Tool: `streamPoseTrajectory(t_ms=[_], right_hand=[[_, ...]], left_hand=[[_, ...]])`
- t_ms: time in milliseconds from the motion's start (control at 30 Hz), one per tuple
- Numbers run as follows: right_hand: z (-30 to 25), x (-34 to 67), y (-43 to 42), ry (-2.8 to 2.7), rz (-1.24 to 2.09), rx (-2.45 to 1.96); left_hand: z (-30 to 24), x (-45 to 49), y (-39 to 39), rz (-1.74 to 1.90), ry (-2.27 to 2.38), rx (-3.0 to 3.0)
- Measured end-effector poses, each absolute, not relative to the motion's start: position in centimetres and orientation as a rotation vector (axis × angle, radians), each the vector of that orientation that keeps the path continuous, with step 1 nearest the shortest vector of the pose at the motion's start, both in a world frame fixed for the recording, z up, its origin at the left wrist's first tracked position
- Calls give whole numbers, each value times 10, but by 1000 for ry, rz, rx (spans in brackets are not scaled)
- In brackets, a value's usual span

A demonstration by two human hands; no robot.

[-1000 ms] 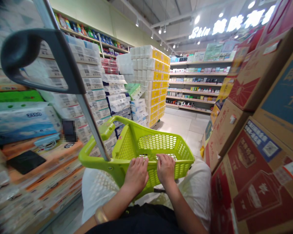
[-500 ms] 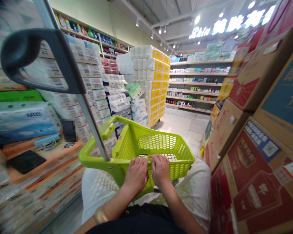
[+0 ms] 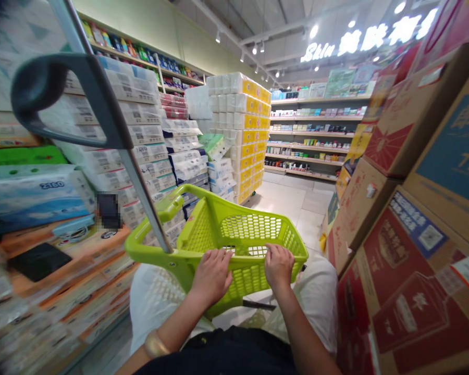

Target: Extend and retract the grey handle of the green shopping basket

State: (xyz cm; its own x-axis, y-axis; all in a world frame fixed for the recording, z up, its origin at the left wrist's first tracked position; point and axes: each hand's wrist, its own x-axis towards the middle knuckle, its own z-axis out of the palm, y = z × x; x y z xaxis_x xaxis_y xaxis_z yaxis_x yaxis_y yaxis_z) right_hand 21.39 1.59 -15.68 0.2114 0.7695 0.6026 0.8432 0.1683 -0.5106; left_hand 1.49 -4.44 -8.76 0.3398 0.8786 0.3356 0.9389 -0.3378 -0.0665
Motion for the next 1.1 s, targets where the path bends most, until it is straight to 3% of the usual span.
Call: streamPoseTrajectory(t_ms=[600,800,1100], right_hand=[[-164,207,8,-1660,-30,-1580],[-164,197,9,-1646,-42,-1581],[-154,148,5,-1780,-38,-1334]], left_hand=[[-75,-30,-23,-367,-1882,-2129],[-91,-13,-22,-492,-1827,-2202],[-93,13,-25,-328,-1790,-2275]])
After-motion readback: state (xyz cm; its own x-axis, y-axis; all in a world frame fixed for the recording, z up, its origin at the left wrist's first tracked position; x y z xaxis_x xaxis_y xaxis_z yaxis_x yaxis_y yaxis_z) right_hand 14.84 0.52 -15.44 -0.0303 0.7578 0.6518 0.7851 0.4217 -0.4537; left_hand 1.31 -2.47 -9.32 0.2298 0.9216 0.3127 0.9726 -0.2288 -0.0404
